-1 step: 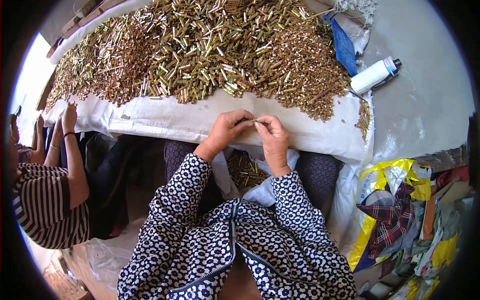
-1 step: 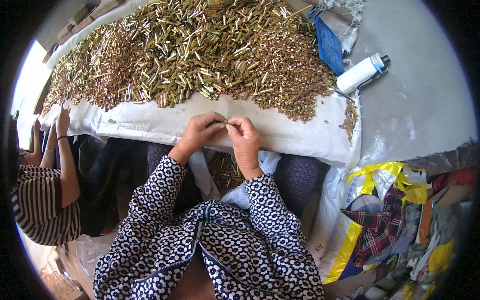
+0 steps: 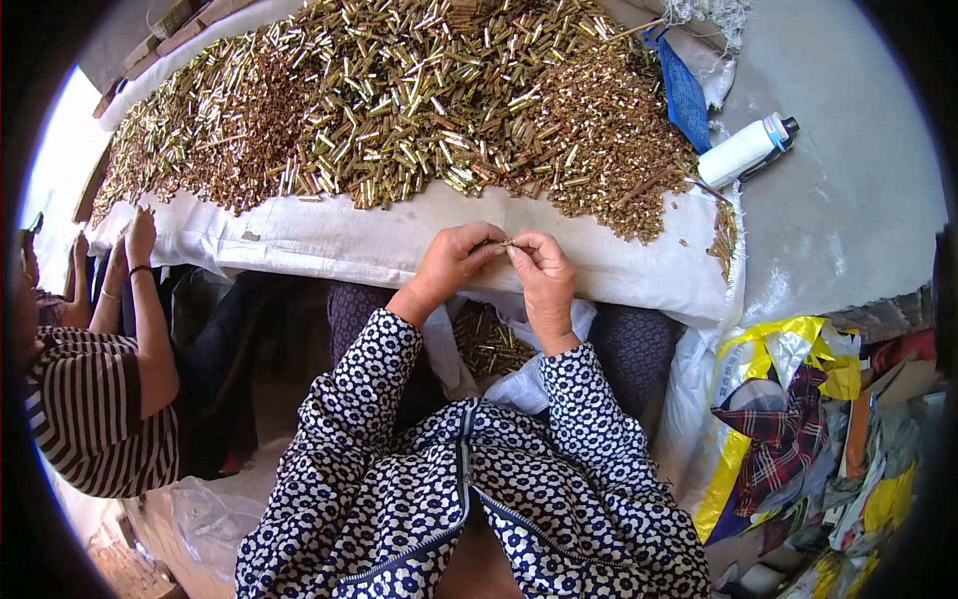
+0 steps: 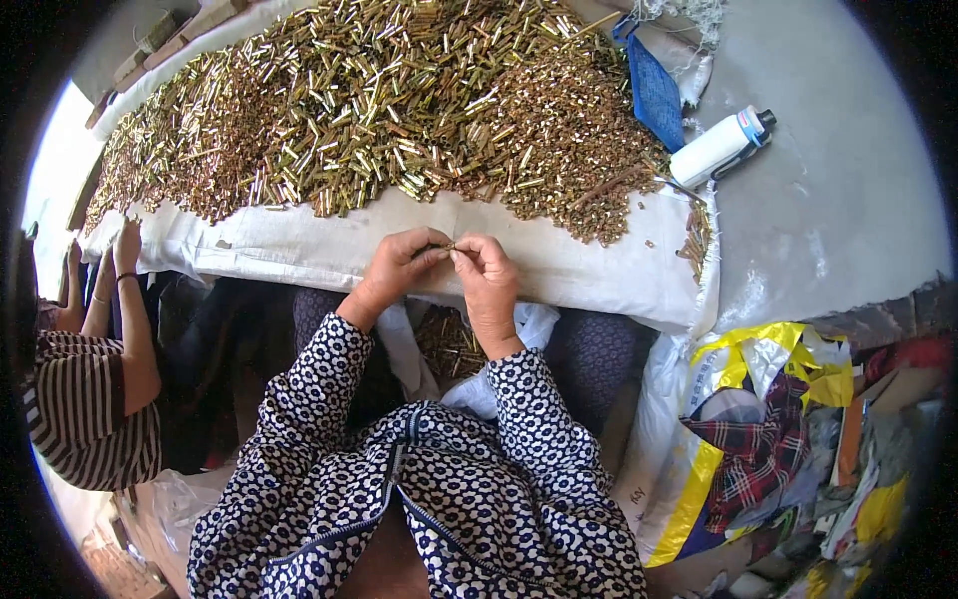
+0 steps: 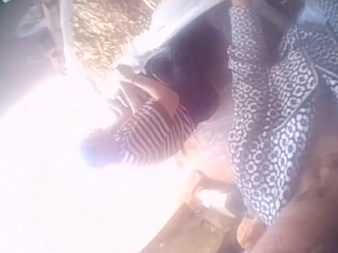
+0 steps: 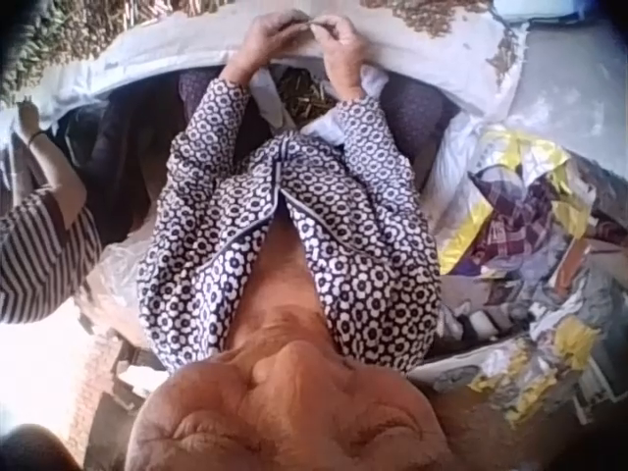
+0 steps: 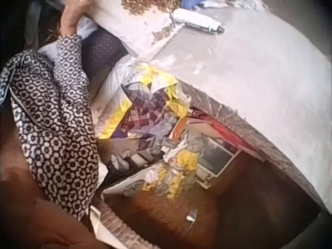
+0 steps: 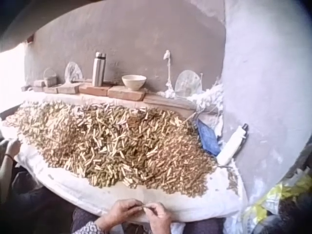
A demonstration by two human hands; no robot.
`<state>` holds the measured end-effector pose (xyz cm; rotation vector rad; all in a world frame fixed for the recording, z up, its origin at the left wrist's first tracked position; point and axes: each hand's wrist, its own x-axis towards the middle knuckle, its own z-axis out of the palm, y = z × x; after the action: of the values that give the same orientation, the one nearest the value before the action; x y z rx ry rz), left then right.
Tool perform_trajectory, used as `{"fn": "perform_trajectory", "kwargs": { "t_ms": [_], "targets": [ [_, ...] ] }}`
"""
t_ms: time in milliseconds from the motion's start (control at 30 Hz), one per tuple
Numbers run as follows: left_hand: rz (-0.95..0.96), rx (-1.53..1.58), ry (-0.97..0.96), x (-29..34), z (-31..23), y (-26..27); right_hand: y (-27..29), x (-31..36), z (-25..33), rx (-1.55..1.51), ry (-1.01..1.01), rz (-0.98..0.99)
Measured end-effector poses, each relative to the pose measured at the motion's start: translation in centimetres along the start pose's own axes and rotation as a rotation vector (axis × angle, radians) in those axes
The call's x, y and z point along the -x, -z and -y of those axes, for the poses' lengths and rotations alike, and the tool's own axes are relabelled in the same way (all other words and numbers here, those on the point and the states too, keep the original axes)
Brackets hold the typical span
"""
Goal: The person picks up metal casings and small components from the table, fits them together by hand, and drops the assembled pieces into a bag.
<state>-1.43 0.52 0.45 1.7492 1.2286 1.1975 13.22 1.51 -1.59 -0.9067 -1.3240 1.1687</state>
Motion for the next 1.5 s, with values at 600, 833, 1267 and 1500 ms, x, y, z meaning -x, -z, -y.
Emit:
{"fn": "perform_trajectory", "kwargs": {
  "t_ms": [600, 833, 1267, 1500],
  "targets": [
    [0.494, -0.321, -0.049, 5.1, -2.9, -1.5, 9.9, 0.2, 4.2, 0.692, 0.080, 0.030],
    [-0.012, -0.393, -0.137, 0.6, -2.6, 0.5, 12.3, -4.0, 1.9, 1.502, 0.220, -0.178],
    [-0.057, -0.914, -0.184, -8.9, 1.5, 2.8, 8.5, -3.7, 1.5, 1.292, 0.380, -0.045],
    [0.015, -1.019, -0.181, -7.3, 0.8, 2.4, 8.3, -3.0, 1.4, 1.287, 0.442, -0.091]
  ]
}}
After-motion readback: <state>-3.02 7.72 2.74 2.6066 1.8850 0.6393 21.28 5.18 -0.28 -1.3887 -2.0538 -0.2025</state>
